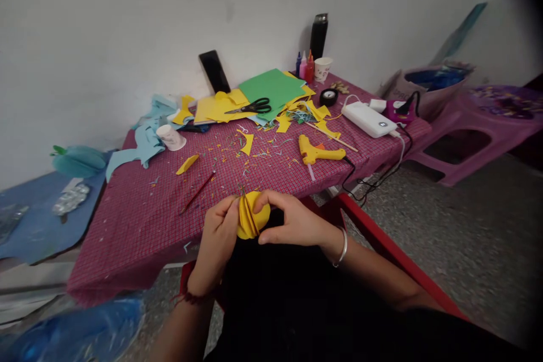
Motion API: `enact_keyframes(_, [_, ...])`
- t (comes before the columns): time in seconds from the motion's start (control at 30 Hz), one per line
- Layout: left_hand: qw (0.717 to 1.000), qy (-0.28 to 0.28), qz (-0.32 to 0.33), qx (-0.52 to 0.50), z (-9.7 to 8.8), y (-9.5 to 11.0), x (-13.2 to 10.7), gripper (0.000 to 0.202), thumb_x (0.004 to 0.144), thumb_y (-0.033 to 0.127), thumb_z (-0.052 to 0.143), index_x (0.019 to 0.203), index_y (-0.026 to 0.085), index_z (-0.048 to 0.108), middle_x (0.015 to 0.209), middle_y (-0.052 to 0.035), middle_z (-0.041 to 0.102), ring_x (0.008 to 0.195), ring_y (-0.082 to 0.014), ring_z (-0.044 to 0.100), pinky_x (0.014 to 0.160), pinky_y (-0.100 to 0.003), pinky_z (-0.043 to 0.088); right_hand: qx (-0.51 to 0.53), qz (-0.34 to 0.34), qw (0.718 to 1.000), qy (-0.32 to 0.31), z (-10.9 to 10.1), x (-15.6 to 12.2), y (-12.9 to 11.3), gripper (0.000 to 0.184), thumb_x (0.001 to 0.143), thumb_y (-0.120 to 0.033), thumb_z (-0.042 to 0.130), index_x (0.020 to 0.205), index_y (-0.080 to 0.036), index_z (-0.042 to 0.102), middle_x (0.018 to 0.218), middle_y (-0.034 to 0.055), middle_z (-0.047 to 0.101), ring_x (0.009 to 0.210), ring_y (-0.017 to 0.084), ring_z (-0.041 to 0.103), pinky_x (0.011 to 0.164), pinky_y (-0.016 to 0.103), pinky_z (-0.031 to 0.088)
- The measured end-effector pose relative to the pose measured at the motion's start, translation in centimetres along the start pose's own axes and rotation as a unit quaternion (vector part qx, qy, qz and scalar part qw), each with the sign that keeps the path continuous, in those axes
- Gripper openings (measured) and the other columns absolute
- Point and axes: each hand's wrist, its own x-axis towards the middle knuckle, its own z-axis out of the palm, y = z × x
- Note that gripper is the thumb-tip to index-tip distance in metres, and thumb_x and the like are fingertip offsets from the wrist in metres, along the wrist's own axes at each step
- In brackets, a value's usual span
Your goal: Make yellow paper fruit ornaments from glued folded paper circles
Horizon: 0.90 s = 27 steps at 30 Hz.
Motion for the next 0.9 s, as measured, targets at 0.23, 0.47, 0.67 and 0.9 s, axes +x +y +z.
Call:
enact_keyframes(0.23, [0.974, 0.017, -0.089, -0.208, 1.0, -0.7, 1.0, 0.021, 0.075, 0.034, 0.066, 0.064, 0.018, 0.056, 0.057, 0.0044, 0.048, 0.049, -0.0080, 0.042, 0.046, -0.019, 0.037, -0.080, 0.025, 0.996, -0.009, -0.1, 0.0, -0.6, 0.049, 0.066, -0.034, 0.085, 0.101, -0.022, 0.052, 0.098, 0.0006, 0.060, 0.086, 0.018, 0.055, 0.078, 0.029, 0.043])
enact_keyframes(0.47, [0.974, 0.041, -0.082, -0.207, 1.1, -1.1, 1.4, 0.021, 0.071, 0.037, 0.069, 0.063, 0.020, 0.059, 0.057, 0.0030, 0.053, 0.051, -0.0098, 0.046, 0.050, -0.021, 0.041, -0.069, 0.028, 0.997, 0.010, 0.3, 0.3, -0.3, 0.040, 0.071, -0.033, 0.080, 0.097, -0.021, 0.052, 0.092, -0.0008, 0.058, 0.081, 0.016, 0.053, 0.074, 0.028, 0.042])
enact_keyframes(0.67, [0.980, 0.050, -0.082, -0.174, 1.2, -0.8, 1.3, 0.021, 0.073, 0.040, 0.068, 0.069, 0.020, 0.063, 0.062, -0.0012, 0.062, 0.059, -0.0143, 0.056, 0.054, -0.024, 0.044, -0.038, 0.018, 0.999, 0.002, -0.1, 0.5, -0.4, 0.032, 0.076, -0.034, 0.076, 0.095, -0.021, 0.054, 0.092, 0.0000, 0.059, 0.081, 0.016, 0.054, 0.074, 0.028, 0.042])
enact_keyframes(0.9, [0.966, 0.043, -0.105, -0.234, 1.3, -1.2, 1.6, 0.017, 0.070, 0.032, 0.070, 0.071, 0.017, 0.063, 0.064, 0.0015, 0.062, 0.055, -0.0097, 0.052, 0.056, -0.022, 0.044, -0.041, 0.008, 0.999, 0.011, 0.2, 0.3, -0.6, 0.017, 0.080, -0.021, 0.062, 0.095, -0.020, 0.054, 0.089, 0.0016, 0.059, 0.080, 0.016, 0.055, 0.075, 0.030, 0.044])
